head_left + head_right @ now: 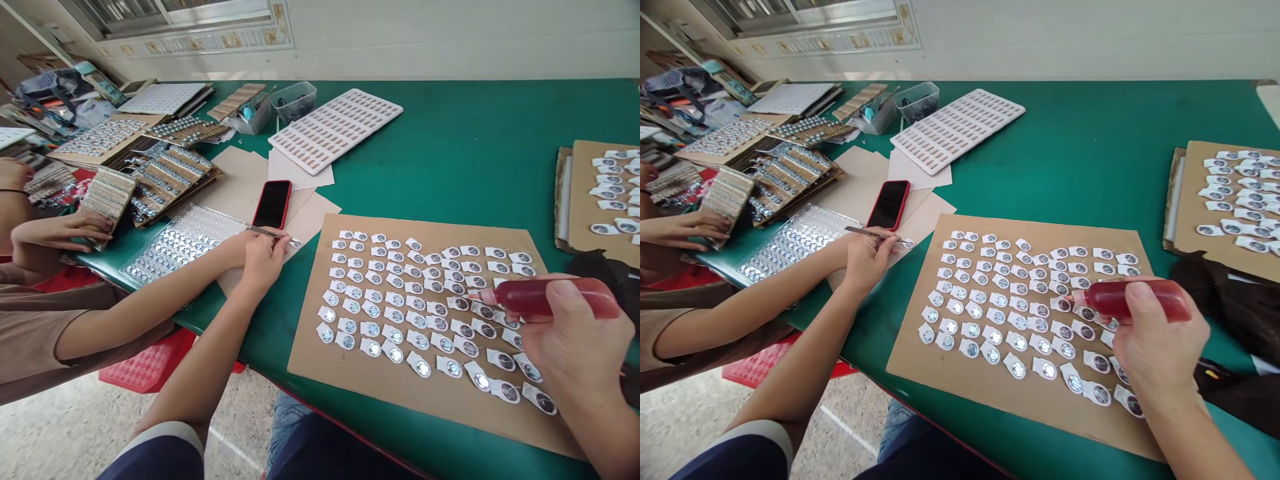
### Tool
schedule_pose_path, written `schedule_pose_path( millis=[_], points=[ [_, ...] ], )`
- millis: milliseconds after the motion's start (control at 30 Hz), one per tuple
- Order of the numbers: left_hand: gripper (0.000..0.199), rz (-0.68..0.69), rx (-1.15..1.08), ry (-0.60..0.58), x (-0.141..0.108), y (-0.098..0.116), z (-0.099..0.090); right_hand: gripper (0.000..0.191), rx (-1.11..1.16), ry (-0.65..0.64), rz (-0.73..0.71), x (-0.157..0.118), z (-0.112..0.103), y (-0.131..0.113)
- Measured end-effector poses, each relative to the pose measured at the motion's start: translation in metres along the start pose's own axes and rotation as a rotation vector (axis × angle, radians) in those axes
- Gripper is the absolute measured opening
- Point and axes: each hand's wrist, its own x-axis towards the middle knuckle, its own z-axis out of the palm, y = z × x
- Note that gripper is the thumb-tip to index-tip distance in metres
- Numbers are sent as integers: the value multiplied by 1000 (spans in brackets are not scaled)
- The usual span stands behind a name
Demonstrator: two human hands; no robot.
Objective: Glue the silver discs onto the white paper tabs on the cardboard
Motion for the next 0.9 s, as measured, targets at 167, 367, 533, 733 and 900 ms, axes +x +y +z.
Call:
schedule_pose_path(
  millis=[167,367,533,733,900],
  points=[
    [34,-5,34,0,2,-5,2,24,55,-25,-34,0,2,-1],
    [33,32,41,0,3,-6,3,20,55,-38,-56,-2,5,-5],
    [29,53,28,18,2,-4,4,17,22,-37,-77,-1,3,-2],
    [25,68,14,46,2,-3,3,15,-37,-63,-81,-2,2,1],
    [24,84,8,43,2,-3,4,15,-16,-43,-89,-2,4,0]
  ],
)
